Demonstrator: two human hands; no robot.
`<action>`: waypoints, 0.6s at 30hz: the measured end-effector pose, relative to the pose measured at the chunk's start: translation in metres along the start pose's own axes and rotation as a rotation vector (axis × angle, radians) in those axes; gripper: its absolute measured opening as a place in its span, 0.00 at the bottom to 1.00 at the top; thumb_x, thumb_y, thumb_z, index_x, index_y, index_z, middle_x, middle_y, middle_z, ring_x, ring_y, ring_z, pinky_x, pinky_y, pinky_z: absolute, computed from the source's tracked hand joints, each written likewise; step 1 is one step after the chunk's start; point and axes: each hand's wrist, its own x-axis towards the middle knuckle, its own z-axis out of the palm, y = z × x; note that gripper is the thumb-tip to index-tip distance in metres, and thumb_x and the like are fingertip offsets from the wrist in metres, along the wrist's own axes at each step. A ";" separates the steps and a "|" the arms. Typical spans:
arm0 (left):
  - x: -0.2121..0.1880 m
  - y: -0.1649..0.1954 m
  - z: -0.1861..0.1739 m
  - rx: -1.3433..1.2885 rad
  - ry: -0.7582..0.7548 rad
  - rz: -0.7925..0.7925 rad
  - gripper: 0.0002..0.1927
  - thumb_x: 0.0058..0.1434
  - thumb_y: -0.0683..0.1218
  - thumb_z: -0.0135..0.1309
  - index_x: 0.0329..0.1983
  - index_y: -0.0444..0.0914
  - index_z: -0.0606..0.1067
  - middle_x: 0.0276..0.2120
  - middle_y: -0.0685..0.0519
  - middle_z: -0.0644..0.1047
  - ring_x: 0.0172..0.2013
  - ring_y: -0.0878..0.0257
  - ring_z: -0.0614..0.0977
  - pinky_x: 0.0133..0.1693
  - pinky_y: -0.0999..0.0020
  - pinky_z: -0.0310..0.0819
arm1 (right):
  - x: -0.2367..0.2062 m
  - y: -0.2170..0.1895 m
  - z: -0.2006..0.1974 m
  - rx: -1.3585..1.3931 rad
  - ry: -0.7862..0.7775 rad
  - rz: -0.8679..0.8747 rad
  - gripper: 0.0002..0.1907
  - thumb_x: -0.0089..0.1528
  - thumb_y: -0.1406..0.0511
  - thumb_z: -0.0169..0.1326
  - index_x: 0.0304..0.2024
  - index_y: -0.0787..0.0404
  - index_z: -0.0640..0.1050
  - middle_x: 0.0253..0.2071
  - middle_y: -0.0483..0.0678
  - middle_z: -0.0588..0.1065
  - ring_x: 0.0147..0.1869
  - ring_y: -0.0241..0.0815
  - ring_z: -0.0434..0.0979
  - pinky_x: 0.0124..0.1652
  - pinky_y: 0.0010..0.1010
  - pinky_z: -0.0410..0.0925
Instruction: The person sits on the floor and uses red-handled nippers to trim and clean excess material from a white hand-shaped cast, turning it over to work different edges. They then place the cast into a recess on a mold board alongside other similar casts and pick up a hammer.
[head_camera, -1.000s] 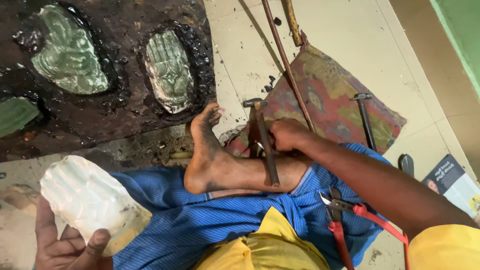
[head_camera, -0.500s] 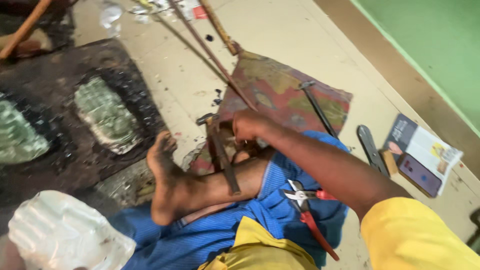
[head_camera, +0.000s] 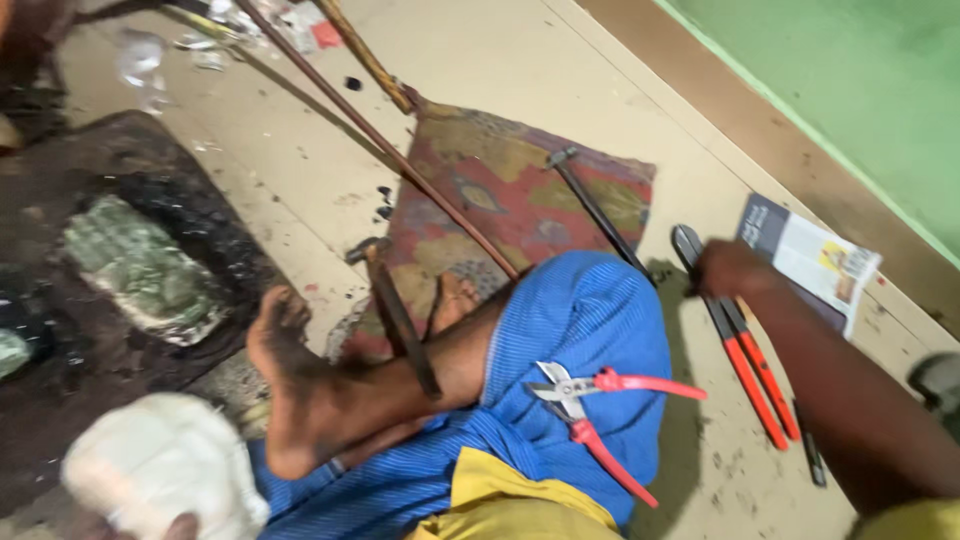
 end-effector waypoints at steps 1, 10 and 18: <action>0.002 0.004 0.005 0.012 0.014 0.030 0.47 0.52 0.33 0.69 0.77 0.31 0.66 0.59 0.42 0.81 0.41 0.68 0.78 0.35 0.80 0.65 | -0.002 0.000 0.003 -0.013 0.005 -0.003 0.23 0.54 0.43 0.62 0.42 0.47 0.87 0.51 0.50 0.79 0.55 0.55 0.80 0.55 0.41 0.74; -0.020 0.074 0.056 -0.576 -0.212 0.016 0.42 0.51 0.35 0.63 0.71 0.28 0.63 0.55 0.47 0.82 0.54 0.65 0.83 0.54 0.69 0.74 | 0.081 -0.119 -0.159 0.073 0.485 -0.439 0.16 0.52 0.50 0.60 0.26 0.53 0.86 0.36 0.50 0.81 0.44 0.53 0.81 0.45 0.45 0.74; -0.039 -0.007 0.011 -0.507 -0.287 -0.072 0.53 0.50 0.34 0.65 0.77 0.40 0.52 0.52 0.39 0.83 0.54 0.56 0.83 0.55 0.63 0.74 | 0.044 -0.237 -0.391 0.576 0.949 -0.361 0.31 0.57 0.45 0.68 0.48 0.63 0.82 0.42 0.55 0.81 0.45 0.57 0.81 0.48 0.44 0.72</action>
